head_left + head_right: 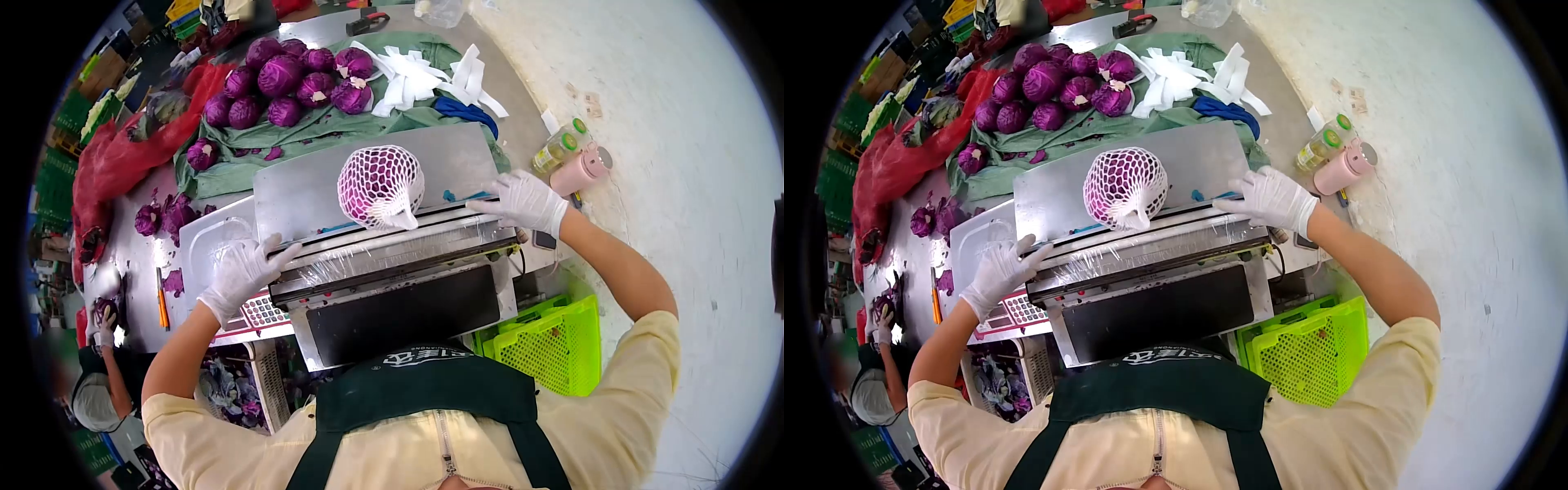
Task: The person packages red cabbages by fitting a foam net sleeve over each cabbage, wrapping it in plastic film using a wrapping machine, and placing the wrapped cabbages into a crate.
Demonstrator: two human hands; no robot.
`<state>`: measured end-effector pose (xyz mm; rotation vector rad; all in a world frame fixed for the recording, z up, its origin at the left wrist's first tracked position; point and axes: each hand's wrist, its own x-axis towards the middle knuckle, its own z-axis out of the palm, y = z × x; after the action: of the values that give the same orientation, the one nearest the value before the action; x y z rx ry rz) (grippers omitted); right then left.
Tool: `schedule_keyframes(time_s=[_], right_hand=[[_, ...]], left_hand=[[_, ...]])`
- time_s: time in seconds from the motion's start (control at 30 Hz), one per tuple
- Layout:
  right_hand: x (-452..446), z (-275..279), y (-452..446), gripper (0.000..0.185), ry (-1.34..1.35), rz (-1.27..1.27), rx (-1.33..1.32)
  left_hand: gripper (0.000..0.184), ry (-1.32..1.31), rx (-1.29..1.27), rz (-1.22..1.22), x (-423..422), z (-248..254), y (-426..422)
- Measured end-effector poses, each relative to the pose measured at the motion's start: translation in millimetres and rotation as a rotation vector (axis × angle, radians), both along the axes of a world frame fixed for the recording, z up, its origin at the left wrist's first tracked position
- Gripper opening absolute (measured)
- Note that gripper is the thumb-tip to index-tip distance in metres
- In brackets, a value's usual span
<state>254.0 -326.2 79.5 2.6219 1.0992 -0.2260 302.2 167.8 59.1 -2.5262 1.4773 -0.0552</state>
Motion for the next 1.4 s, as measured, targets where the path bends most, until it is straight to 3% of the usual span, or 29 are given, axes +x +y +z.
schedule_keyframes(time_s=[0.03, 0.17, 0.27, 0.33, 0.4, 0.47, 0.5, 0.53, 0.57, 0.6, 0.63, 0.67, 0.7, 0.73, 0.77, 0.8, 0.83, 0.87, 0.9, 0.93, 0.97, 1.03, 1.07, 1.13, 1.17, 1.2, 1.3, 1.33, 1.4], right_hand=[[-2, -8, 0, 0.055, -0.010, 0.004, 0.003], [6, -53, 12, 0.017, -0.106, 0.243, 0.246], [-15, -59, 33, 0.007, 0.025, -0.114, 0.712], [-31, -28, 33, 0.007, 0.500, -0.522, 0.847], [-42, 11, 31, 0.007, 0.570, -0.487, 0.851], [-41, 55, 36, 0.001, 0.666, -0.485, 1.032], [-34, 67, 37, 0.001, 0.666, -0.481, 1.033], [-21, 77, 38, 0.004, 0.667, -0.459, 1.294], [-7, 83, 39, 0.009, 0.659, -0.429, 1.555], [15, 76, 42, 0.009, 0.656, -0.423, 1.558], [45, 58, 46, 0.015, 0.339, -0.297, 1.541], [70, 39, 47, 0.023, 0.022, -0.166, 1.501], [89, 22, 44, 0.030, -0.117, -0.020, 1.166], [108, 4, 41, 0.038, -0.249, 0.117, 0.824], [118, -16, 48, 0.048, -0.201, 0.136, 0.648], [121, -34, 59, 0.059, -0.152, 0.152, 0.472], [116, -52, 75, 0.065, -0.024, 0.104, 0.809], [110, -64, 88, 0.072, 0.120, 0.055, 1.142], [109, -68, 91, 0.081, 0.511, -0.219, 1.246], [101, -57, 94, 0.081, 0.513, -0.209, 1.249], [89, -33, 96, 0.087, 0.623, -0.285, 1.265], [63, -18, 91, 0.097, 0.835, -0.321, 1.276], [42, -22, 88, 0.101, 0.941, -0.287, 1.285], [-3, -14, 90, 0.100, 1.319, -0.466, 1.208], [-27, -18, 89, 0.098, 1.531, -0.636, 1.275], [-49, -22, 87, 0.097, 1.738, -0.818, 1.329], [-93, -19, 96, 0.090, 1.794, -0.970, 1.300], [-108, -25, 97, 0.088, 1.831, -0.999, 1.334], [-122, -56, 86, 0.082, 1.845, -0.917, 1.307]], left_hand=[[0.057, -0.033, -0.002, -0.021, -3, 3, -9], [0.048, 0.085, -0.105, -0.100, -8, -10, -54], [0.019, 0.179, -0.598, -0.044, -19, -37, -67], [0.019, 0.975, -0.780, 0.619, -44, -26, -56], [0.022, 1.148, -0.916, 0.838, -73, 26, -52], [0.018, 1.087, -1.344, 0.517, -81, 36, -40], [0.017, 0.898, -1.408, 0.369, -71, 44, -37], [0.016, 0.707, -1.456, 0.221, -58, 53, -36], [0.016, 0.574, -1.429, 0.277, -49, 65, -43], [0.020, 0.440, -1.398, 0.328, -37, 75, -53], [0.049, 0.523, -1.401, 0.221, -12, 62, -59], [0.093, 0.559, -1.291, 0.155, 8, 65, -79], [0.118, 0.562, -1.058, 0.208, 22, 48, -84], [0.123, 0.512, -0.909, 0.154, 36, 23, -94], [0.128, 0.460, -0.757, 0.104, 49, -2, -107], [0.128, 0.526, -0.724, 0.125, 57, -18, -117], [0.120, 0.810, -0.916, 0.205, 64, -33, -127], [0.110, 0.826, -0.965, 0.237, 66, -22, -134], [0.100, 1.009, -1.107, 0.293, 71, -27, -139], [0.090, 1.197, -1.247, 0.348, 74, -34, -141], [0.090, 1.187, -1.253, 0.353, 69, -23, -140], [0.069, 1.539, -1.062, 0.591, 44, 3, -136], [0.062, 1.577, -1.024, 0.575, 29, -22, -133], [0.091, 2.037, -0.798, 0.753, -24, 22, -135], [0.098, 2.103, -0.507, 0.799, -38, 19, -130], [0.103, 2.173, -0.406, 0.848, -53, 9, -128], [0.092, 2.240, -0.615, 0.979, -99, 11, -136], [0.086, 2.318, -0.683, 1.006, -109, -18, -137], [0.084, 2.346, -0.576, 1.118, -120, -15, -135]])
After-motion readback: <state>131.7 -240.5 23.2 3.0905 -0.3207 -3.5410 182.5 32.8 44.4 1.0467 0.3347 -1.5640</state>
